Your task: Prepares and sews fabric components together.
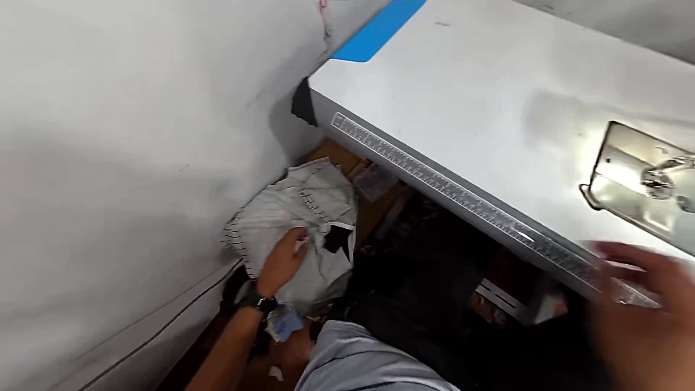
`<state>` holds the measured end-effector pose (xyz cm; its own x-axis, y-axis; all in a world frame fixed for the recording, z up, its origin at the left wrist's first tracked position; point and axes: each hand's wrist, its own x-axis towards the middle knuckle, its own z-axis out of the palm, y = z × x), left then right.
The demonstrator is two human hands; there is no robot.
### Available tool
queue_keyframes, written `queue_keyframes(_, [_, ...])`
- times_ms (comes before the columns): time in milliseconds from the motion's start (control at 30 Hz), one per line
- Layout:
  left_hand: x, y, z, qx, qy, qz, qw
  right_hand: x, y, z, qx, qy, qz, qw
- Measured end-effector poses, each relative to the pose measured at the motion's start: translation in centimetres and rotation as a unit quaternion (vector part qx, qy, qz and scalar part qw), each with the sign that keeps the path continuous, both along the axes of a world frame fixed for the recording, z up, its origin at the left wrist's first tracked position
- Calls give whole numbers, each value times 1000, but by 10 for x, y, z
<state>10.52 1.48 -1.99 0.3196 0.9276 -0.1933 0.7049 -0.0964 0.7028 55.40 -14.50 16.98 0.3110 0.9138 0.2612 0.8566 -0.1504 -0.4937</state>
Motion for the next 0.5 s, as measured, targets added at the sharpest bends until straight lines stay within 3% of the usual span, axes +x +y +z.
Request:
queue_keyframes(100, [22,1,-10,35,-38,11,999,-134,85,-77,-100,37,236,966])
queue_keyframes(200, [32,8,-31,118,-28,-28,992,-202,151,-159,-144,2,328,933])
queue_keyframes(267, [35,12,-43,143,-7,-30,989,-223,172,-185,-148,9,335,931])
queue_keyframes(400, [38,16,-59,166,16,-5,986,-237,172,-197,-169,113,277,939])
queue_keyframes(500, [42,12,-40,122,-54,27,991,-229,164,-197,-133,170,231,949])
